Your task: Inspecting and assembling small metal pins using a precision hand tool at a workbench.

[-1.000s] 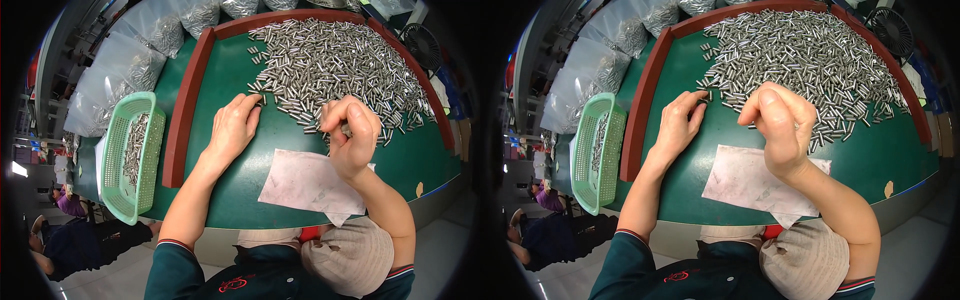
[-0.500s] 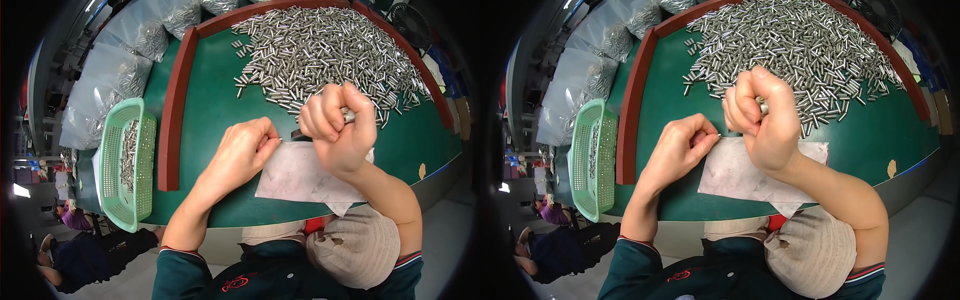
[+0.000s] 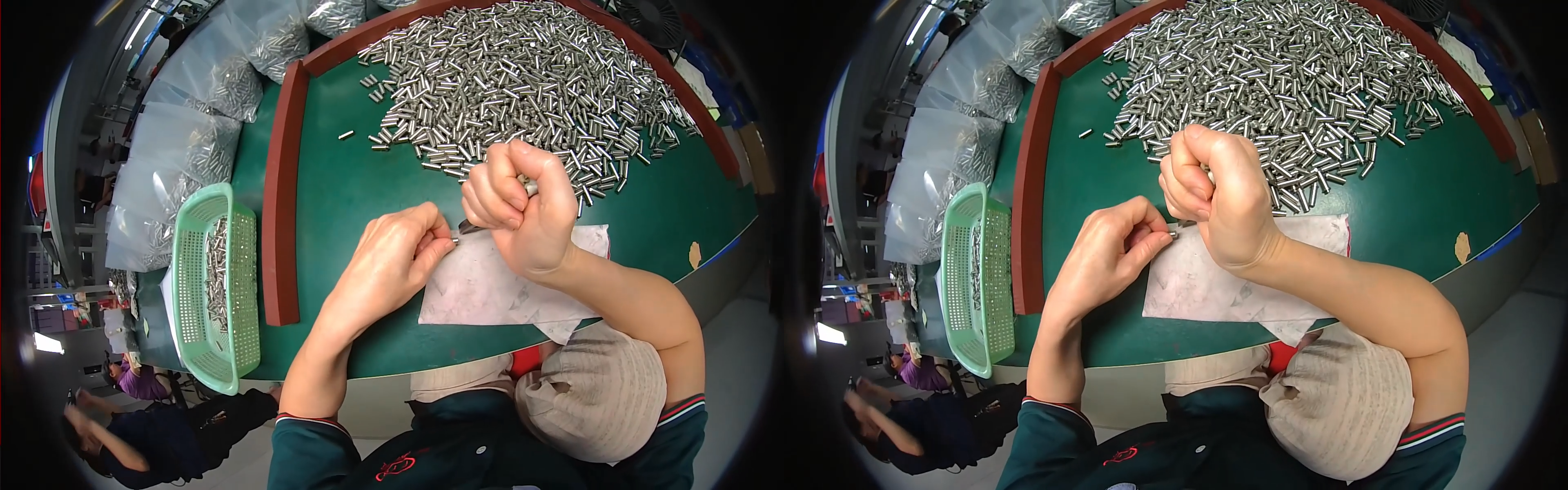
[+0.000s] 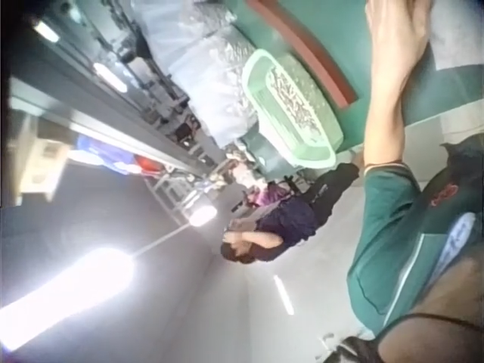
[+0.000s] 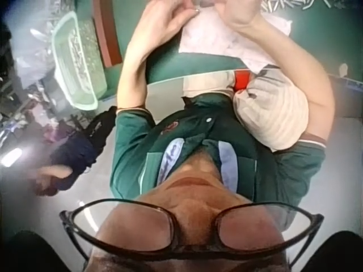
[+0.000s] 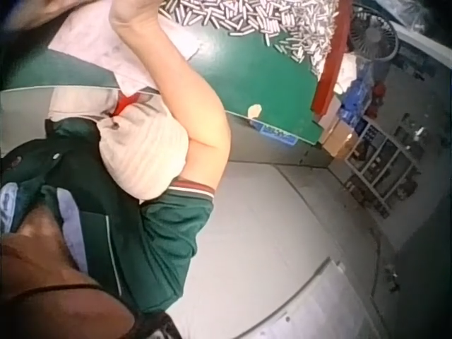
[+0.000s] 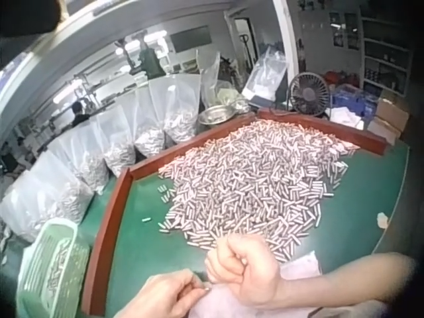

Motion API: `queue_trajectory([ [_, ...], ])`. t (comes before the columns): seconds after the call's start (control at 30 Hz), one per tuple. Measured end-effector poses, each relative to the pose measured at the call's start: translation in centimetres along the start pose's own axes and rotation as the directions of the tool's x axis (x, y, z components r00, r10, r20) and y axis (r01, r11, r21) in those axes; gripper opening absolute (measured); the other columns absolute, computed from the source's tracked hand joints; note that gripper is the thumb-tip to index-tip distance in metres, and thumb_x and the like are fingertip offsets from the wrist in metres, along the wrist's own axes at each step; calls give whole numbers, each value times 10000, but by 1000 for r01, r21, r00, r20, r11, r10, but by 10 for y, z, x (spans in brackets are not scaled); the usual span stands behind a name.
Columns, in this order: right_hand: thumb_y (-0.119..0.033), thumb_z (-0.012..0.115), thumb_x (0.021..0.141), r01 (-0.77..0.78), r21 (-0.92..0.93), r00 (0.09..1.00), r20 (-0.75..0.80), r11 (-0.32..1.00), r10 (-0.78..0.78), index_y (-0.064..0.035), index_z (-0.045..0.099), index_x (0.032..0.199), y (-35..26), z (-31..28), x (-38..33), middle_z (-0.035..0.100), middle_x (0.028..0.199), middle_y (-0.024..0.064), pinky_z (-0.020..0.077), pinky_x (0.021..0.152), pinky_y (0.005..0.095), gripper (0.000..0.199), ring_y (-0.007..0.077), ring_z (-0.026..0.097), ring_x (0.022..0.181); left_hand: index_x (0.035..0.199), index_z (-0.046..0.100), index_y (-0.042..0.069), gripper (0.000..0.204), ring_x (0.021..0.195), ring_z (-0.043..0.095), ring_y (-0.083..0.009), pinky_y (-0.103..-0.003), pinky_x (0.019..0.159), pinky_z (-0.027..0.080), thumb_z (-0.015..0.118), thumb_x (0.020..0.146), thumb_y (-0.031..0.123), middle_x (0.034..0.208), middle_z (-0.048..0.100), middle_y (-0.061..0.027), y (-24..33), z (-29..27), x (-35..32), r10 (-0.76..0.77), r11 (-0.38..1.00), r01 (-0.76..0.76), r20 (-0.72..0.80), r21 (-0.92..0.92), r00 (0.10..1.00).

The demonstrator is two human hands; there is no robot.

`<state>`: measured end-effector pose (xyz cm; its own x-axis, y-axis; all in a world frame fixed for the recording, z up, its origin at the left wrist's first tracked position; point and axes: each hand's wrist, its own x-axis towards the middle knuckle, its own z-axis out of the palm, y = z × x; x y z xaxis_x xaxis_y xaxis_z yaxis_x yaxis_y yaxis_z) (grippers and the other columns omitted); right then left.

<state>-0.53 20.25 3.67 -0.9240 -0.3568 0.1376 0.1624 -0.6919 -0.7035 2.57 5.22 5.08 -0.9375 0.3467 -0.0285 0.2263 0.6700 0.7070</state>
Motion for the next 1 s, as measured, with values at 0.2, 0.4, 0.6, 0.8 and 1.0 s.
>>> queue_trajectory([
  [0.2, -261, 297, 846, -60, 15, 998, -19, 998, 60, -138, 254, 492, 4, -1, -3, 236, 399, -36, 161, 403, 246, 377, 83, 159, 391, 702, 492, -15, 143, 459, 393, -147, -291, 444, 333, 606, 727, 68, 523, 451, -75, -3, 1, 2, -54, 998, 53, 63, 14, 997],
  [0.4, -188, 314, 807, -67, 80, 997, -44, 995, 71, -105, 250, 489, 4, -1, -4, 244, 423, -19, 166, 390, 236, 335, 72, 191, 397, 699, 485, -16, 158, 461, 378, -135, -289, 443, 323, 611, 729, 75, 517, 431, -65, -3, -1, 3, -78, 997, 78, 82, 2, 994],
  [0.6, -189, 313, 829, -49, 86, 998, -30, 995, 52, -99, 258, 493, 5, -1, -5, 248, 428, -17, 170, 390, 237, 352, 73, 198, 399, 696, 481, -14, 163, 462, 370, -139, -292, 441, 318, 614, 725, 76, 513, 420, -67, -4, -1, 2, -75, 997, 75, 76, -1, 994],
  [0.8, -194, 319, 840, -35, 74, 999, 1, 997, 35, -91, 261, 498, 7, 0, -7, 255, 444, -13, 187, 401, 232, 361, 76, 216, 410, 690, 478, -16, 168, 456, 365, -149, -298, 439, 314, 615, 724, 75, 513, 419, -73, -2, 0, 2, -64, 998, 63, 69, 16, 996],
  [1.0, -199, 323, 835, -19, -29, 999, 38, 999, 20, -90, 262, 498, 6, 2, -9, 256, 449, -12, 206, 416, 235, 359, 80, 228, 422, 702, 500, -19, 118, 524, 532, -277, -352, 491, 397, 603, 700, 38, 571, 528, -146, 0, -1, 1, -68, 997, 66, 73, 40, 995],
])
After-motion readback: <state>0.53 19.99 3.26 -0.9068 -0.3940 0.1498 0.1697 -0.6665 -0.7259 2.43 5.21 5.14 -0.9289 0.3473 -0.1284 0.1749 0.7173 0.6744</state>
